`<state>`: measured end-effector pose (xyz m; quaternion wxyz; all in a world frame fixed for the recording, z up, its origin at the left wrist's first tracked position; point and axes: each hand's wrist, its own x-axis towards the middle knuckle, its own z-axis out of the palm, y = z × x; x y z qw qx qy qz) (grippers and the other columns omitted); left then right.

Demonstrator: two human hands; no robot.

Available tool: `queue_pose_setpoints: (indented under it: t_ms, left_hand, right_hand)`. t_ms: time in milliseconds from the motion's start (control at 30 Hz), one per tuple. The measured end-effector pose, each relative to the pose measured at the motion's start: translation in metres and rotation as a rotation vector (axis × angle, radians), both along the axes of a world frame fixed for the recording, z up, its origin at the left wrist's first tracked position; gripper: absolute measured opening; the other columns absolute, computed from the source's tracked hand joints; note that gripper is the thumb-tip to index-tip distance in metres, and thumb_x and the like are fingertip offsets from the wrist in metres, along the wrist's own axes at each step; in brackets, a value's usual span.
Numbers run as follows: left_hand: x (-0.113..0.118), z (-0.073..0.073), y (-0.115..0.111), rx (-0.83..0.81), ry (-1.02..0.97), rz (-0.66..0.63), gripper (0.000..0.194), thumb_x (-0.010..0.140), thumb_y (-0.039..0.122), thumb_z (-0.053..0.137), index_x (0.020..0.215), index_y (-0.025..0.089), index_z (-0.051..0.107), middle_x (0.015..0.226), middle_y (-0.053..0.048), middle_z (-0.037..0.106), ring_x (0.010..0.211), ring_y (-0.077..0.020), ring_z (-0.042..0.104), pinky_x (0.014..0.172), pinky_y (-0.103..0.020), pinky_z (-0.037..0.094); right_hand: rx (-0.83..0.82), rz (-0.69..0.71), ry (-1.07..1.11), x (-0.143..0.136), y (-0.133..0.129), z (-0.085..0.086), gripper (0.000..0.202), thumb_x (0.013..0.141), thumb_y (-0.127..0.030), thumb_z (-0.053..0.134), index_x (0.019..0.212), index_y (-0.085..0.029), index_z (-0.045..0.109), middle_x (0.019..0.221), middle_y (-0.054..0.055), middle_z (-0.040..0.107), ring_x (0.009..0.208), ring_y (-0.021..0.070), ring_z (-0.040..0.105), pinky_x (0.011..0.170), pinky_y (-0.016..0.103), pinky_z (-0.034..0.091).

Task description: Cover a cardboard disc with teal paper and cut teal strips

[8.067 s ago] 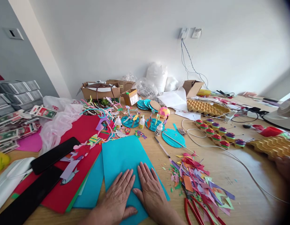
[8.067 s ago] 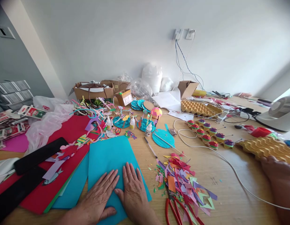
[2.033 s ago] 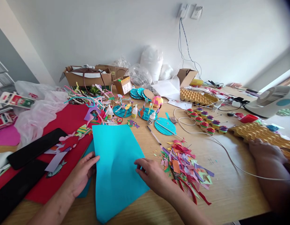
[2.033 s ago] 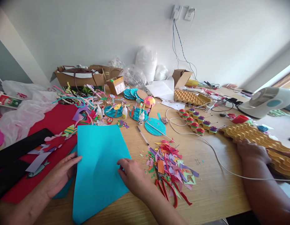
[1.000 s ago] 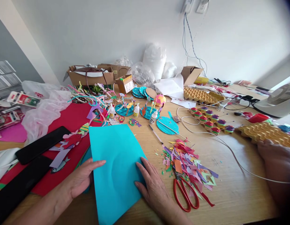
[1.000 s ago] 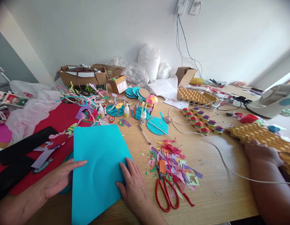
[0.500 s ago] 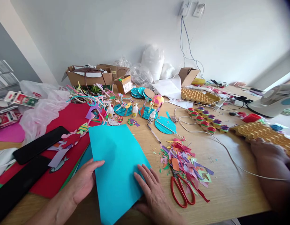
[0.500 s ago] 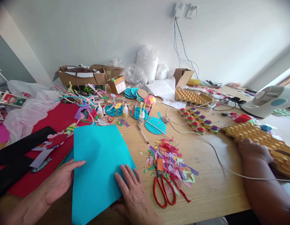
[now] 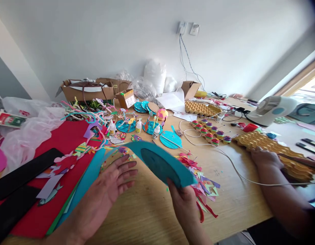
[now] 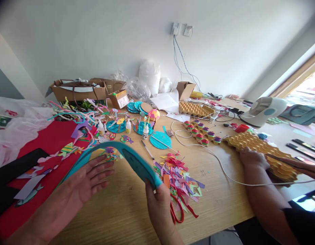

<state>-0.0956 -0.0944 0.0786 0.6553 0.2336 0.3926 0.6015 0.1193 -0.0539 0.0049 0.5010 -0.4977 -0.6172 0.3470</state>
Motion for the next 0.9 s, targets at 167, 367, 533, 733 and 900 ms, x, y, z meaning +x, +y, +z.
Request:
queue_pose_setpoints:
  t_ms: [167,367,533,733,900]
  left_hand:
    - [-0.012,-0.023,-0.010,0.006,0.481,-0.032,0.027,0.062,0.051,0.066,0.066,0.024,0.070,0.067,-0.005,0.065,0.068,-0.0228,0.058,0.067,-0.032,0.047]
    - [-0.001,-0.067,-0.005,-0.087,0.287,-0.074,0.063,0.040,0.060,0.074,0.093,0.028,0.066,0.101,-0.014,0.066,0.104,-0.0378,0.053,0.083,-0.045,0.041]
    - [-0.002,-0.063,0.001,-0.113,0.035,0.045,0.037,0.050,0.044,0.078,0.082,0.030,0.065,0.102,-0.002,0.067,0.110,-0.0325,0.051,0.086,-0.046,0.045]
    - [-0.008,-0.064,0.002,-0.187,0.057,0.187,0.025,0.049,0.032,0.081,0.069,0.025,0.068,0.078,0.002,0.072,0.097,-0.0292,0.060,0.079,-0.039,0.052]
    - [-0.034,-0.054,0.001,-0.195,0.239,0.242,0.023,0.043,0.029,0.083,0.049,0.025,0.061,0.058,0.005,0.068,0.087,-0.0298,0.063,0.078,-0.041,0.053]
  right_hand:
    - [-0.341,0.051,0.610,0.008,0.014,0.031,0.038,0.070,-0.038,0.066,0.103,-0.019,0.061,0.102,0.008,0.066,0.094,0.0270,0.060,0.081,0.042,0.048]
    - [-0.559,0.157,0.860,-0.010,0.008,0.042,0.054,0.064,-0.036,0.072,0.113,-0.018,0.055,0.106,0.011,0.064,0.093,0.0278,0.061,0.076,0.041,0.051]
    - [-0.678,0.237,0.971,-0.035,-0.002,0.026,0.057,0.062,-0.034,0.073,0.114,-0.018,0.053,0.104,0.010,0.065,0.091,0.0274,0.062,0.075,0.041,0.051]
    - [-0.723,0.332,0.989,-0.050,-0.010,0.006,0.050,0.063,-0.035,0.072,0.106,-0.016,0.056,0.099,0.011,0.066,0.089,0.0256,0.062,0.076,0.039,0.049]
    - [-0.617,0.379,0.893,-0.025,0.008,-0.001,0.040,0.067,-0.041,0.067,0.101,-0.022,0.057,0.107,0.007,0.063,0.092,0.0224,0.060,0.079,0.038,0.047]
